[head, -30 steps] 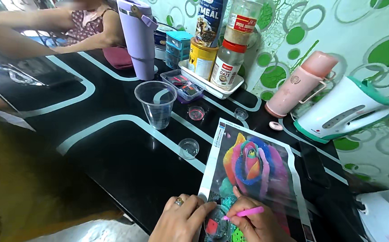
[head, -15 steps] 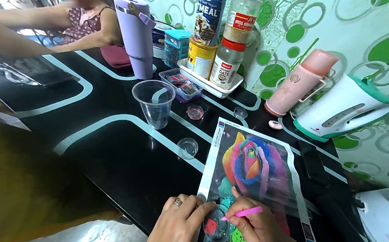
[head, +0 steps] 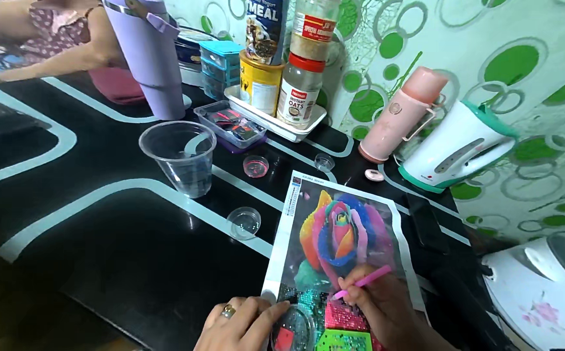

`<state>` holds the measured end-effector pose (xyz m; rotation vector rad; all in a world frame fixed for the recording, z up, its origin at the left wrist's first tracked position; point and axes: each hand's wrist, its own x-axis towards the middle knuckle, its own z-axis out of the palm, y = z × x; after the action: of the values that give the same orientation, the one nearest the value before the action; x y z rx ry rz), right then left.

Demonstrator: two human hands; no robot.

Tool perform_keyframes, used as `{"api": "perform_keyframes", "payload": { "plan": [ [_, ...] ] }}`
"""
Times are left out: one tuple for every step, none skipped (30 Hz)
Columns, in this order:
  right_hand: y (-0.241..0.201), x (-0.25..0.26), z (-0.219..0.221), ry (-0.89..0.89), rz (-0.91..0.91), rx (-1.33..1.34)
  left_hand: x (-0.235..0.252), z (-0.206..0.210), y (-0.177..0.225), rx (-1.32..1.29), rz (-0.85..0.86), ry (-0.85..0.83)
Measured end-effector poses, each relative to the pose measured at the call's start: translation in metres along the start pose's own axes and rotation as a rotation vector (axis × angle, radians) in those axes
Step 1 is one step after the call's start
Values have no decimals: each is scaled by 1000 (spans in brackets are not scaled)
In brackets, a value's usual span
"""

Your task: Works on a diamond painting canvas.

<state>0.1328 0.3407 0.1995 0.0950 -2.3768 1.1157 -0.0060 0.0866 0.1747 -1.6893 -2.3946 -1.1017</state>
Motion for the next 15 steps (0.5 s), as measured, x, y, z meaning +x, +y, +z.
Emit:
{"api": "perform_keyframes", "payload": {
  "plan": [
    [2, -2, 2, 7, 5, -18, 0, -1, 0, -4, -3, 0],
    [4, -3, 4, 12, 10, -30, 1, -1, 1, -6, -6, -4],
    [5, -4, 5, 14, 13, -35, 0, -1, 1, -8, -11, -11],
    [6, -4, 6, 12, 16, -32, 0, -2, 1, -8, -14, -19],
    [6, -4, 6, 8, 18, -28, 0, -2, 1, -5, -13, -20],
    [6, -4, 7, 7, 17, -26, 0, -2, 1, -1, -9, -17],
    [6, -4, 6, 4, 13, -26, 1, -2, 0, 1, -6, -14],
    [6, -4, 6, -2, 8, -34, 1, -2, 0, 1, -6, -17],
    [6, -3, 6, -9, 3, -39, 1, -2, 0, -3, -7, -20],
    [5, -4, 6, -16, 2, -44, 1, -2, 0, -4, -7, -21],
    [5, -4, 6, -21, 2, -50, 0, -2, 0, -3, -7, -23],
    [4, -4, 6, -24, 1, -52, 0, -2, 0, 1, -6, -23],
    [4, -4, 6, -26, -4, -55, 0, -2, 0, 2, -5, -24],
    [4, -4, 6, -28, -9, -61, 0, -2, 0, 4, -5, -26],
    [4, -4, 6, -26, -14, -70, 0, -2, 0, 3, -5, -27]
  ]
}}
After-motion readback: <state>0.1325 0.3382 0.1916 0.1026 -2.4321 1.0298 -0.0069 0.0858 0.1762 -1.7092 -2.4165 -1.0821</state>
